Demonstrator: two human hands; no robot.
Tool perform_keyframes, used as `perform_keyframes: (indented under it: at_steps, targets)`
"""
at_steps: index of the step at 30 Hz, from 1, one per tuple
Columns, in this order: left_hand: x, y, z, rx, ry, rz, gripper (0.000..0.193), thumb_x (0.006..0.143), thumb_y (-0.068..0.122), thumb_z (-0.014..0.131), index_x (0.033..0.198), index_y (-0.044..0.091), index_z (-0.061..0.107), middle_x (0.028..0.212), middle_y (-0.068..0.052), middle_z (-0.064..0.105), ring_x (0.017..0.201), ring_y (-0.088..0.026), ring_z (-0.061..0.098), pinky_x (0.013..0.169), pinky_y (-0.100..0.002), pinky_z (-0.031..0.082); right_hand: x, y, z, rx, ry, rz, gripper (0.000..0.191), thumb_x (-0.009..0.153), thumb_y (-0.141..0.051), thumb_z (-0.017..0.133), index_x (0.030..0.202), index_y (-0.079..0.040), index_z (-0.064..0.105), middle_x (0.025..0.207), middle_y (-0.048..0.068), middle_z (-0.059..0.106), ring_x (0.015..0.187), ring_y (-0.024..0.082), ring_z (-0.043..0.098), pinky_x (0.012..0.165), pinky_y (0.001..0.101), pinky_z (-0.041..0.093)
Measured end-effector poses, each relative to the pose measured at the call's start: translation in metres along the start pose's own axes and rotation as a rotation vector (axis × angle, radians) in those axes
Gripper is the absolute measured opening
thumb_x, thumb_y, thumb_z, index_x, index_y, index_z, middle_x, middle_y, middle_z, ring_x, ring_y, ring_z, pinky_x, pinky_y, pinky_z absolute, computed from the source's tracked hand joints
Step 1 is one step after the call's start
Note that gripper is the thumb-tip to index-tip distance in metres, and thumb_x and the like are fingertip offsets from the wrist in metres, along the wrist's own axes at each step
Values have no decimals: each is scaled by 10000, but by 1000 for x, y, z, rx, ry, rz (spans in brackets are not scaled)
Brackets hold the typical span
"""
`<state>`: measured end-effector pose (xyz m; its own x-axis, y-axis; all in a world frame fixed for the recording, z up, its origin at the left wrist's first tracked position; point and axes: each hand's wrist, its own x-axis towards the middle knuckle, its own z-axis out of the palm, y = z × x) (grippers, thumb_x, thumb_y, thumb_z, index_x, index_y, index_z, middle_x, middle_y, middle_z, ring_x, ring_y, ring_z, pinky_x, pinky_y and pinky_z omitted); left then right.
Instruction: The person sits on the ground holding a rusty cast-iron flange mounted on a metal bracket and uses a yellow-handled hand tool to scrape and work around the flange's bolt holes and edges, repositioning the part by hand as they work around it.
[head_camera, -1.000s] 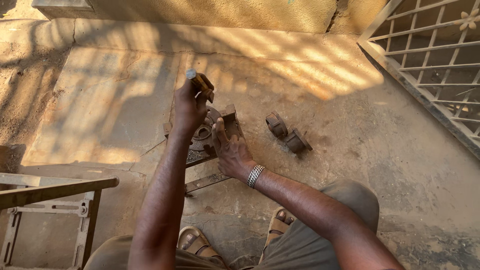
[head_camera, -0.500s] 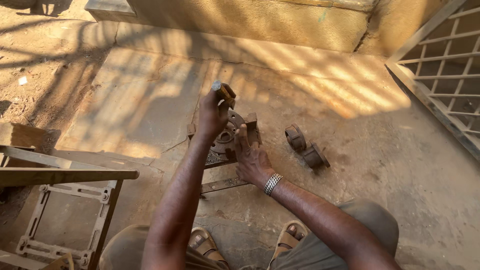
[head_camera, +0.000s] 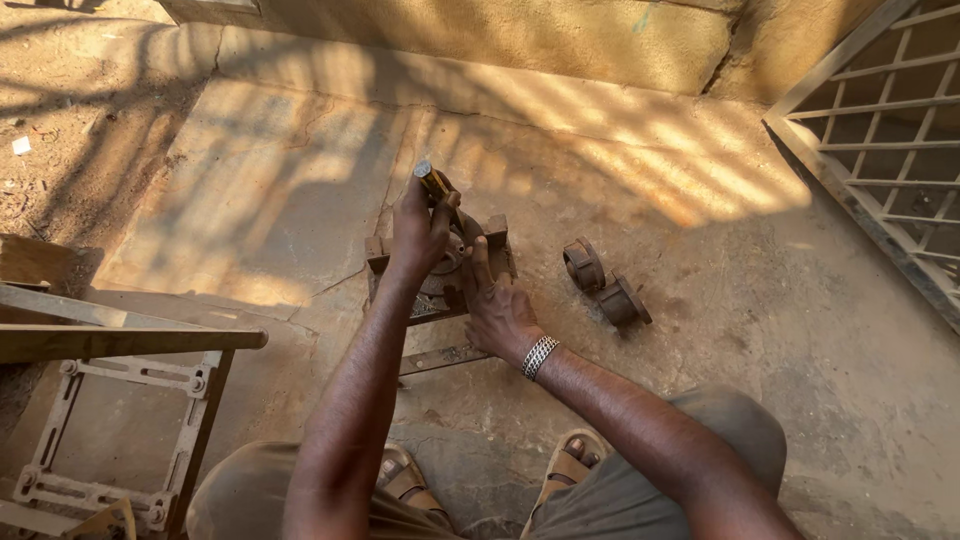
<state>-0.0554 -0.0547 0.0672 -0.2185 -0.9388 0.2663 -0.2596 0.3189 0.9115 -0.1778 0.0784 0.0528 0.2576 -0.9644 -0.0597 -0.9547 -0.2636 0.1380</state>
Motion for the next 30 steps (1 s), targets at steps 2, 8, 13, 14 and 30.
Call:
perform_keyframes:
  at_steps: [2,8,13,14,30]
  targets:
    - [1,-2,-3,48,33,188,230,978,24,724,1155,30,577,1032,-134,694,961,-247,736,812,-365,605,-1,1,4,-4,21,-9,1185,766,-514,799,1561,112,182,1583,427,71,812,317,669,444,326,530]
    - [-2,-2,2,-114,115,339,246,974,-73,685,1176,43,606,1089,-117,700,1041,-243,740,873,-361,648,3,3,14,-38,80,-5,1130,783,-502,767,1556,114,218,1587,402,120,785,279,654,424,313,508]
    - [4,-10,6,60,-5,296,244,951,-61,700,1138,58,598,1029,-95,754,1001,-236,778,859,-377,651,3,2,18,-93,77,-19,1105,831,-571,710,1554,103,216,1577,410,143,799,272,661,394,303,508]
    - [7,-12,6,51,17,335,246,958,-71,679,1143,67,593,1038,-99,755,1018,-236,786,878,-377,667,2,1,19,-104,97,-28,1110,834,-598,698,1549,100,215,1568,413,149,816,285,667,396,309,508]
    - [22,-14,8,177,-76,303,241,977,-11,720,1147,68,568,978,-113,769,912,-232,791,790,-381,685,5,5,26,-79,26,-24,1051,830,-530,662,1559,102,247,1584,399,181,652,182,538,399,276,442]
